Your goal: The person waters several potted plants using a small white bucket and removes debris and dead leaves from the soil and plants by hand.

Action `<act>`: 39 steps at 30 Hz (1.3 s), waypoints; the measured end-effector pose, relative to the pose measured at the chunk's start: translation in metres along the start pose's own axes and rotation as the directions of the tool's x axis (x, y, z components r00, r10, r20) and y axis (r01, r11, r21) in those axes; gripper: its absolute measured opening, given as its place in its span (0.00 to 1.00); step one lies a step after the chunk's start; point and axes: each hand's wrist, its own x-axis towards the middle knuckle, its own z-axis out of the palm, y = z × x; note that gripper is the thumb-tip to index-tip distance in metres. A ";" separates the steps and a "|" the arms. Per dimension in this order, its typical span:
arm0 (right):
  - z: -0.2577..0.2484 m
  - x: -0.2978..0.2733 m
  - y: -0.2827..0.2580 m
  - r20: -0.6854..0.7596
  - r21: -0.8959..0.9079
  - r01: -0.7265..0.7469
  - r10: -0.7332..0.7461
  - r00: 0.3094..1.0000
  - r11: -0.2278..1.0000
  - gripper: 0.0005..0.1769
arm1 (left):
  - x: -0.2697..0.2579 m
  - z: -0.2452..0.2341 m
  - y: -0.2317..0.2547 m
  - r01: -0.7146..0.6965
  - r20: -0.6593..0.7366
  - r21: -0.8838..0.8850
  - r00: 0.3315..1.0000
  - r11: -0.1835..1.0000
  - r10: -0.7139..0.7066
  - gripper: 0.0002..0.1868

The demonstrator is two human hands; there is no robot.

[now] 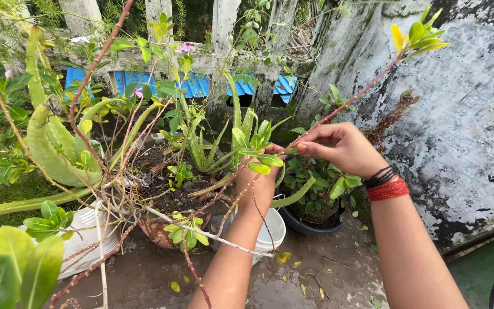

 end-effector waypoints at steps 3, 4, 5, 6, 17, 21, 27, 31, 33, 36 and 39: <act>0.000 -0.006 -0.025 -0.106 -0.251 -0.012 -0.015 0.994 0.968 0.11 | -0.003 0.005 0.009 0.042 -0.033 0.031 0.999 0.999 -0.041 0.07; 0.000 -0.007 -0.031 -0.129 -0.312 -0.019 -0.022 0.991 0.950 0.11 | -0.003 0.009 0.012 0.138 -0.028 -0.004 0.990 0.990 -0.138 0.07; 0.001 -0.009 -0.037 -0.151 -0.371 -0.027 -0.031 0.988 0.928 0.10 | -0.004 0.013 0.013 0.234 -0.019 -0.036 0.972 0.972 -0.234 0.08; 0.002 -0.009 -0.041 -0.161 -0.405 -0.014 -0.056 0.985 0.914 0.10 | -0.004 0.016 0.015 0.199 -0.039 -0.071 0.979 0.977 -0.202 0.08; 0.011 -0.008 -0.058 -0.195 -0.547 -0.052 -0.067 0.978 0.836 0.10 | -0.008 0.013 0.036 -0.196 -0.134 0.058 0.970 0.979 0.202 0.11; 0.017 -0.003 -0.049 -0.255 -0.446 -0.058 -0.064 0.965 0.893 0.10 | -0.004 0.015 0.038 -0.141 -0.184 0.123 0.969 0.982 0.162 0.11; 0.022 0.002 -0.031 -0.381 -0.339 -0.102 -0.037 0.924 0.935 0.09 | 0.000 0.011 0.040 -0.103 -0.165 0.096 0.979 0.990 0.118 0.09; 0.027 0.005 -0.017 -0.436 -0.261 -0.072 -0.051 0.898 0.963 0.09 | 0.005 0.011 0.041 -0.082 -0.180 0.066 0.979 0.994 0.093 0.10; 0.028 0.007 -0.008 -0.451 -0.193 -0.040 -0.053 0.891 0.980 0.09 | 0.006 0.011 0.041 -0.082 -0.178 0.040 0.980 0.996 0.088 0.09; 0.028 0.010 0.006 -0.469 -0.076 0.000 -0.035 0.882 0.997 0.09 | 0.009 0.009 0.041 -0.077 -0.173 0.015 0.982 0.997 0.079 0.08; 0.033 0.014 0.017 -0.509 0.061 0.047 -0.009 0.861 0.997 0.09 | 0.010 0.007 0.042 -0.075 -0.170 0.064 0.982 0.995 0.085 0.08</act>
